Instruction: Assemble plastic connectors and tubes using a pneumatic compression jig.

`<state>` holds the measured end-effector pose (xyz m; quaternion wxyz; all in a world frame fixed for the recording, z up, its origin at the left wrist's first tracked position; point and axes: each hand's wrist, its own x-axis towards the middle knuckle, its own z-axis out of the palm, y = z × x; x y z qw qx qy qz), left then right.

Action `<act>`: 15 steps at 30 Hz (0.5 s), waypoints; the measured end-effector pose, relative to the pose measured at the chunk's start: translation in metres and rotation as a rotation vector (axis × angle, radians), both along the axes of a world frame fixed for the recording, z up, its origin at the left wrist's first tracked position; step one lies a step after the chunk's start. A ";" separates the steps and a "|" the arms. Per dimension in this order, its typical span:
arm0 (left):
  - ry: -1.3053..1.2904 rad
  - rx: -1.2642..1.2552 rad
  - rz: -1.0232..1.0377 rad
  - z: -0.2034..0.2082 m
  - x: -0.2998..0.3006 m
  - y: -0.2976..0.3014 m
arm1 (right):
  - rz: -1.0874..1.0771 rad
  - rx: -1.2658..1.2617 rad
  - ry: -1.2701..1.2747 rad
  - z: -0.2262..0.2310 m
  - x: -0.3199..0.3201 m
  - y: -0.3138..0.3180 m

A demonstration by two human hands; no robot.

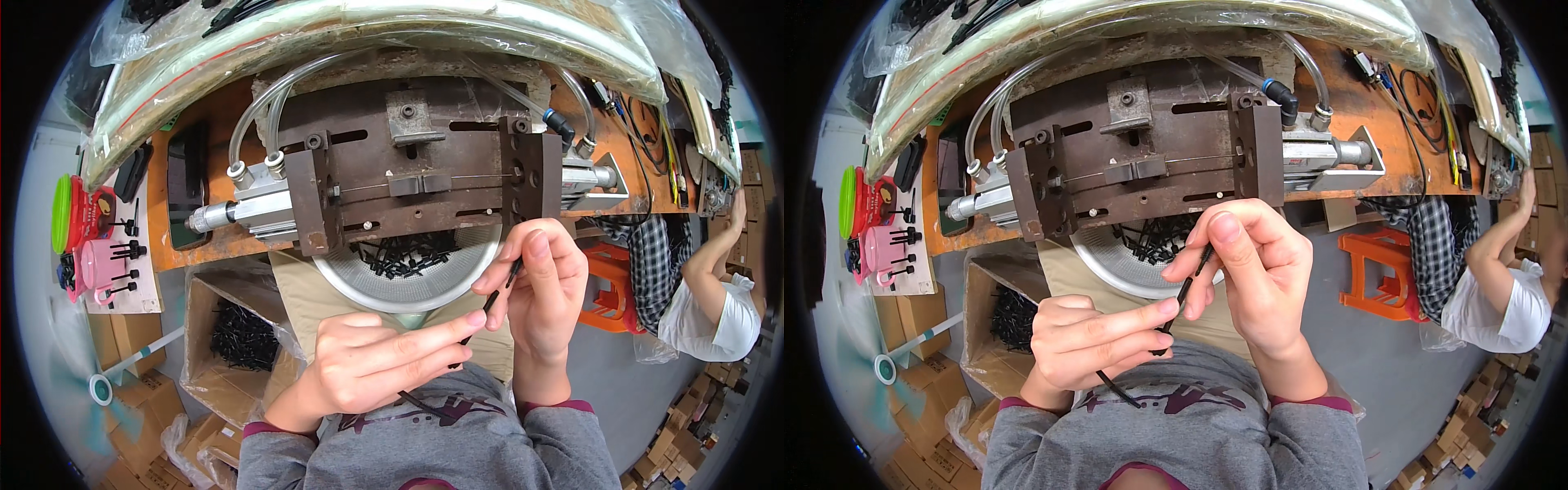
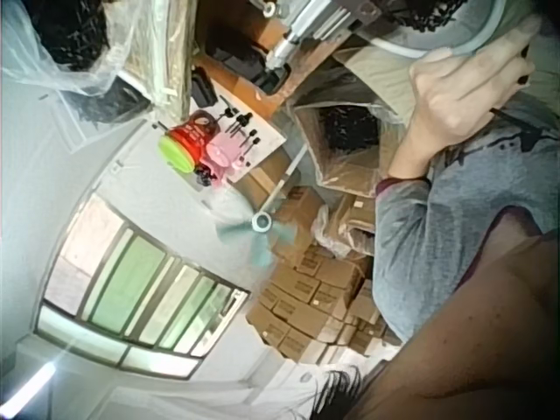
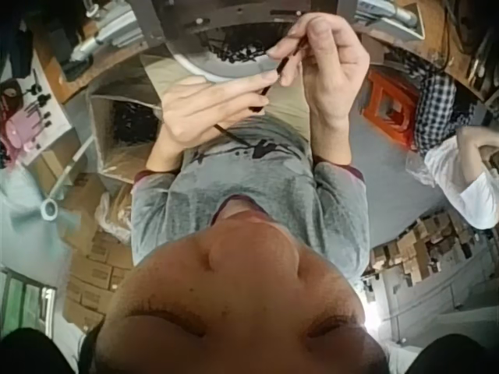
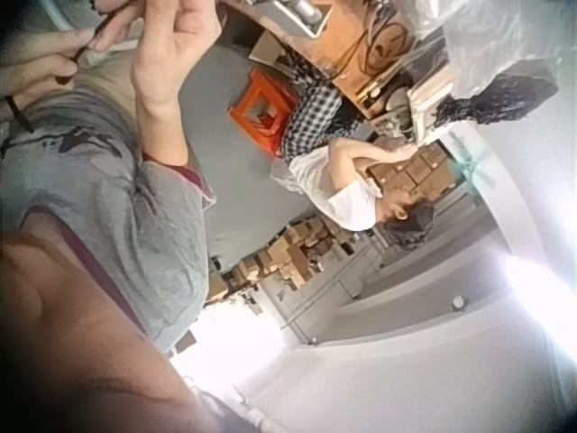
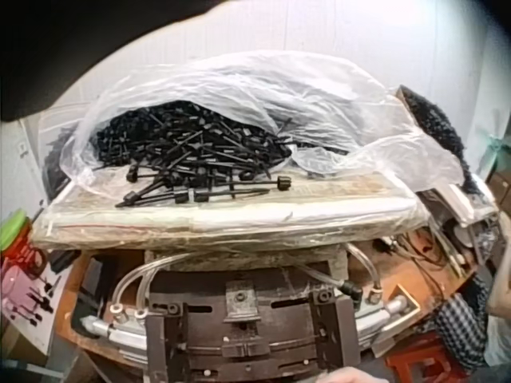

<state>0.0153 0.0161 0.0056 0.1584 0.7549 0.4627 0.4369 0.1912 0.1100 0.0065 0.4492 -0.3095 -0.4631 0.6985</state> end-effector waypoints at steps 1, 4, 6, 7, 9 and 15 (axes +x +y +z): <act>-0.007 0.006 0.003 -0.002 0.001 -0.001 | -0.004 0.005 -0.011 0.000 0.000 0.000; -0.022 0.021 0.000 -0.003 0.002 0.000 | 0.005 0.013 0.006 0.001 -0.001 -0.002; -0.023 0.026 0.002 -0.003 0.002 -0.001 | -0.001 0.038 -0.001 -0.001 -0.002 -0.002; -0.021 0.026 0.004 -0.003 0.002 -0.001 | -0.005 0.050 -0.005 -0.002 -0.003 -0.003; -0.021 0.021 0.008 -0.003 0.002 -0.001 | 0.009 0.023 0.014 -0.001 -0.003 -0.003; -0.035 0.033 -0.002 -0.003 0.001 -0.002 | 0.015 0.115 0.015 -0.004 -0.002 -0.004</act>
